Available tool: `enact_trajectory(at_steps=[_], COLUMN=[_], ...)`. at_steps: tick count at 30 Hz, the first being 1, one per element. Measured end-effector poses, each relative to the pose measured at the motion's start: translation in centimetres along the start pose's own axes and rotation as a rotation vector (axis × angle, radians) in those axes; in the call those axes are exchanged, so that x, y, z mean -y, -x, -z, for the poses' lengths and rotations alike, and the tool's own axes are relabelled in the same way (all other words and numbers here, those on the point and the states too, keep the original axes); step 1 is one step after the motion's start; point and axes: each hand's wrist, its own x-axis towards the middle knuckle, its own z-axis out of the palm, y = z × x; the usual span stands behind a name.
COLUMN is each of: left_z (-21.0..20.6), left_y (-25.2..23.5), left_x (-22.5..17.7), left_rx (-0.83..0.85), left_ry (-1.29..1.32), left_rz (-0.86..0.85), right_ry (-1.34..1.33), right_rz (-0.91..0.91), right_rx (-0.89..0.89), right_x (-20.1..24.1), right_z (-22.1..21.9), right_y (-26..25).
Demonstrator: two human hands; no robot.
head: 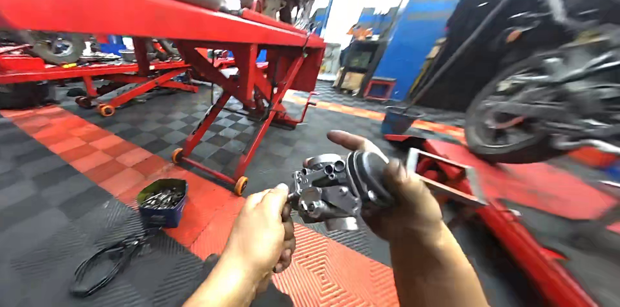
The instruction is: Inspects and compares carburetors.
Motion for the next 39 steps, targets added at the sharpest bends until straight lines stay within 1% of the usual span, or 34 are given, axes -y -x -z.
enact_trajectory(at_steps=[1,2,3,4,6,7,8,9,11,13,15,18,20,22,26,30,35,39], left_z=[-1.3,-2.4,-3.5,-4.3,-5.6,-6.3,-7.0,-7.6,-8.4,-8.8,-9.0,-9.8,-10.2,-10.6,-11.1,-11.7,-12.3,-13.5], left_y=[-0.2,-0.3,-0.4,-0.5,-0.7,-0.8,-0.7,-0.6,-0.2,0.1,0.7,2.4,3.7,4.8,6.0,6.7,7.6,8.1], left_x=[-0.4,-0.9,-1.3,-1.8,-2.7,-3.1,-3.3,-3.3,-3.1,-2.9,-3.4,-5.6,-7.0,-8.0,-9.3,-10.3,-11.2,-11.6], left_rx=[0.067,0.113,0.125,0.094,-0.056,-0.115,-0.169,-0.226,-0.273,-0.252,-0.216,-0.16,-0.135,-0.123,-0.122,-0.156,-0.206,-0.213], left_ry=[-0.034,-0.104,-0.21,-0.358,-0.746,-0.887,-0.992,-1.078,-1.183,-1.211,-1.208,-1.18,-1.236,-1.297,-1.322,-1.299,-1.336,-1.319], left_rz=[-0.024,-0.101,-0.236,-0.414,-0.814,-0.957,-1.044,-1.091,-1.098,-1.081,-1.06,-0.957,-0.923,-0.951,-1.02,-1.124,-1.153,-1.201], right_ry=[0.076,0.146,0.199,0.244,0.368,0.408,0.456,0.5,0.626,0.801,0.874,0.838,0.792,0.732,0.674,0.664,0.656,0.701], right_rz=[0.041,0.085,0.114,0.131,0.136,0.13,0.109,0.097,0.144,0.179,0.211,0.287,0.38,0.46,0.557,0.583,0.61,0.675], right_rx=[-0.019,-0.056,-0.099,-0.133,-0.164,-0.152,-0.145,-0.146,-0.14,-0.194,-0.223,-0.198,-0.202,-0.235,-0.309,-0.403,-0.442,-0.484], right_x=[1.6,3.4,5.3,7.3,10.9,12.1,13.0,13.5,14.3,14.9,15.2,15.4,15.4,15.7,16.5,17.5,18.3,19.4], right_z=[1.1,1.7,2.0,2.0,1.9,2.2,2.4,2.4,2.5,2.8,3.0,3.4,3.5,3.4,2.8,2.3,2.0,2.4], right_y=[-0.9,-1.8,-2.5,-3.0,-3.8,-4.1,-4.3,-4.4,-4.0,-3.3,-2.5,-1.4,-0.6,0.0,0.7,0.8,0.9,1.5])
